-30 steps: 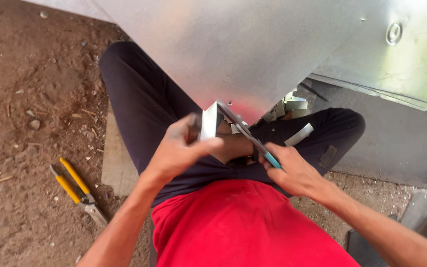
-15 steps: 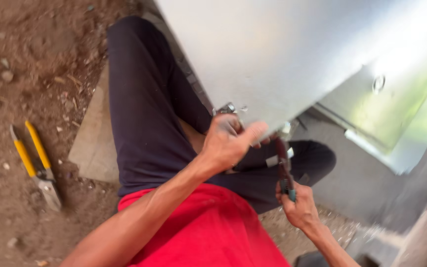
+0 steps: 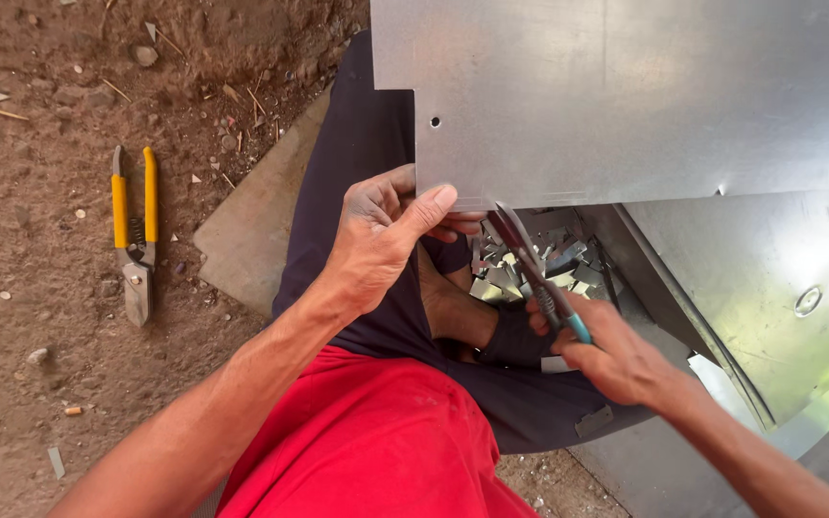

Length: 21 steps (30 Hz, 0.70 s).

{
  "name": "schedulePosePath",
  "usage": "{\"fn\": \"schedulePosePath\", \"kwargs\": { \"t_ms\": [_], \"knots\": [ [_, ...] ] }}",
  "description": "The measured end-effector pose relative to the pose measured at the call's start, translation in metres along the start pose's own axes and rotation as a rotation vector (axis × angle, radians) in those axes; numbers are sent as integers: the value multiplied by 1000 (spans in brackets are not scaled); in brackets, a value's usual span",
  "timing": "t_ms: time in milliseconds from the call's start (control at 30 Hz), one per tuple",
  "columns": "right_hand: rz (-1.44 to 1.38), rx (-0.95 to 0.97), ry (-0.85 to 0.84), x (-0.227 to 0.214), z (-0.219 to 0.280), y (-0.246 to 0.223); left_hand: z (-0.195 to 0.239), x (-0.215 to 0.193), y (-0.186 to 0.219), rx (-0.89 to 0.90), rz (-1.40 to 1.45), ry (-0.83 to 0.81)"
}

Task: The person cuts a metal sheet using shears, making precise notches and removing small sections from the edge.

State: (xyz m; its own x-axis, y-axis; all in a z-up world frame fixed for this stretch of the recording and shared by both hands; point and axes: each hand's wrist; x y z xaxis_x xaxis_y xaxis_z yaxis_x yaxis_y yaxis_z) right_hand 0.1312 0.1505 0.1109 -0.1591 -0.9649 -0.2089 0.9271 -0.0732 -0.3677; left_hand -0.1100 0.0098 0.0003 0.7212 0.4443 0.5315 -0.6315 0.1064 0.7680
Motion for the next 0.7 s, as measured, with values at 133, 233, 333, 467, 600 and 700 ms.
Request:
{"fn": "schedulePosePath", "kwargs": {
  "t_ms": [133, 233, 333, 467, 600, 700],
  "knots": [
    [167, -98, -13, -14, -6, -11, -2, -1, 0, -11, 0, 3],
    [244, -87, -28, -24, -11, -11, -1, -2, 3, -15, -24, 0],
    [261, -24, 15, -29, -12, -19, -3, -3, 5, -30, -46, 0],
    [318, 42, 71, -27, -12, -24, -7, -4, 10, -49, -189, 22],
    [314, 96, 138, -26, -5, 0, -29, -16, 22, -22, -371, 127],
    [133, -108, 148, -15, 10, 56, -30, -12, 35, 27, -396, 156]
  ]
}}
Point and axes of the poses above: each hand's wrist, its own z-axis away from the middle knuckle, its own x-axis out of the palm, y = z × x, and after that the axes turned 13 degrees about -z, right-handed
